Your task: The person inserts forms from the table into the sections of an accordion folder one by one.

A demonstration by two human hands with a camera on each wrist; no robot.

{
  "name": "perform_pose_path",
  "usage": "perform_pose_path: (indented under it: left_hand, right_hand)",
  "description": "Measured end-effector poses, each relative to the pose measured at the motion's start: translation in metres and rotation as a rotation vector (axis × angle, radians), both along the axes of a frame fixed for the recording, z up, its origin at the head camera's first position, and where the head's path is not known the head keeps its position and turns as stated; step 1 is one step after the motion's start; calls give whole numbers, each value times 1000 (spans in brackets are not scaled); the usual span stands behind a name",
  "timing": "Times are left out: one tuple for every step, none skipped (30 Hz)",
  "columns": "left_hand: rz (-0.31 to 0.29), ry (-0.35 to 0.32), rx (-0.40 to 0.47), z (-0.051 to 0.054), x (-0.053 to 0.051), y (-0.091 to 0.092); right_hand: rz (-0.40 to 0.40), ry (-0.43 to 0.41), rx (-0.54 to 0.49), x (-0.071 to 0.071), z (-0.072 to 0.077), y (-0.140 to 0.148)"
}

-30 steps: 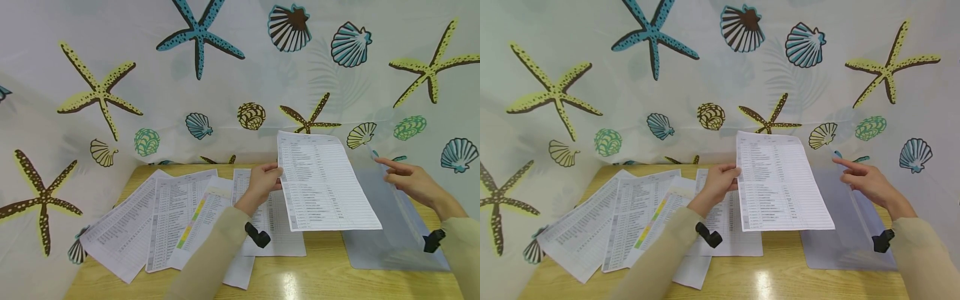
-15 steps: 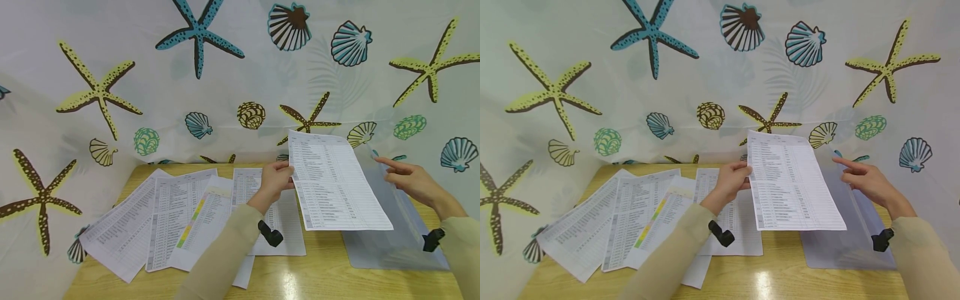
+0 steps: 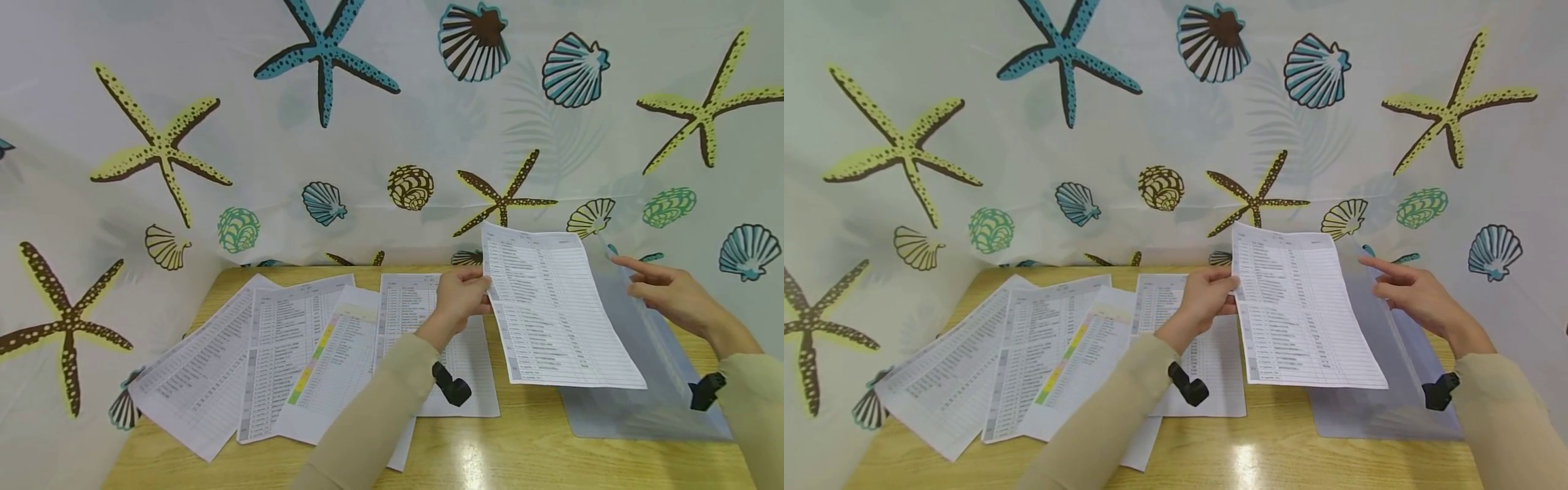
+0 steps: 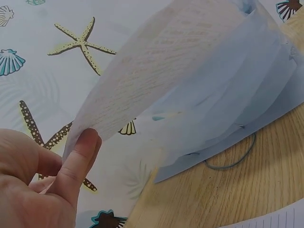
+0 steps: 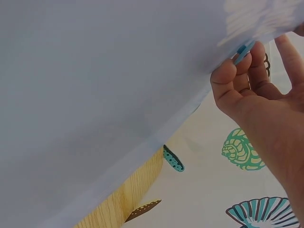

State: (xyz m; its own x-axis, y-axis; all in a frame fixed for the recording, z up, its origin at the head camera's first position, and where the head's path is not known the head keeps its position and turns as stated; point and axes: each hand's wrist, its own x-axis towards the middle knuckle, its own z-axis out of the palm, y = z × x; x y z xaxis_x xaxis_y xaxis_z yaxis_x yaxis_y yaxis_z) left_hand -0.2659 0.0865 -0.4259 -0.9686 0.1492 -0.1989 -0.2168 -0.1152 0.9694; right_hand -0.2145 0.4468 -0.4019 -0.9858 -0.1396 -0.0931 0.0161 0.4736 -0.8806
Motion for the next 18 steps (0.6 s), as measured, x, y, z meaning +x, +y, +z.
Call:
perform_pose_path:
  left_hand:
    - [-4,1,6,1,0,1]
    - [-4,6,11,1,1,1]
    - [-3,13,16,2,1,2]
    - [-6,21,19,3,1,2]
    - [-11,30,22,4,2,2]
    - [-11,36,23,5,3,2]
    - [-13,44,18,6,3,2]
    - [-18,49,12,7,4,2]
    - [-26,50,7,8,4,3]
    - [-36,50,6,9,5,3]
    - [-47,49,3,9,5,4]
    - [-54,48,0,9,6,6]
    - [-60,46,-2,10,6,7]
    - [-70,43,-5,10,7,8]
    - [-77,40,-6,10,8,10]
    - [-81,33,-5,10,8,11]
    - [-87,28,-1,10,9,13]
    - [-90,23,8,10,9,15]
  right_hand:
    - [0,0,0,0,0,0]
    - [-1,-2,2,0,1,0]
    - [-2,-4,5,-1,1,-1]
    - [-4,-6,8,-1,1,-1]
    - [-7,-8,14,-1,1,-1]
    - [-10,-11,21,-1,1,-1]
    - [-13,-14,30,-1,1,-1]
    - [-14,-17,43,-1,1,-1]
    - [-18,-21,52,-2,1,-1]
    - [-21,-26,62,-2,1,-1]
    - [-23,-29,68,-2,1,-1]
    - [-24,-32,73,-2,2,-1]
    - [-24,-34,75,-2,2,-1]
    - [-25,-34,72,-2,2,-1]
    - [-25,-34,61,-2,2,-1]
    - [-24,-32,52,-1,2,-1]
    - [-23,-29,45,-1,2,-1]
    - [-23,-27,39,-1,1,-1]
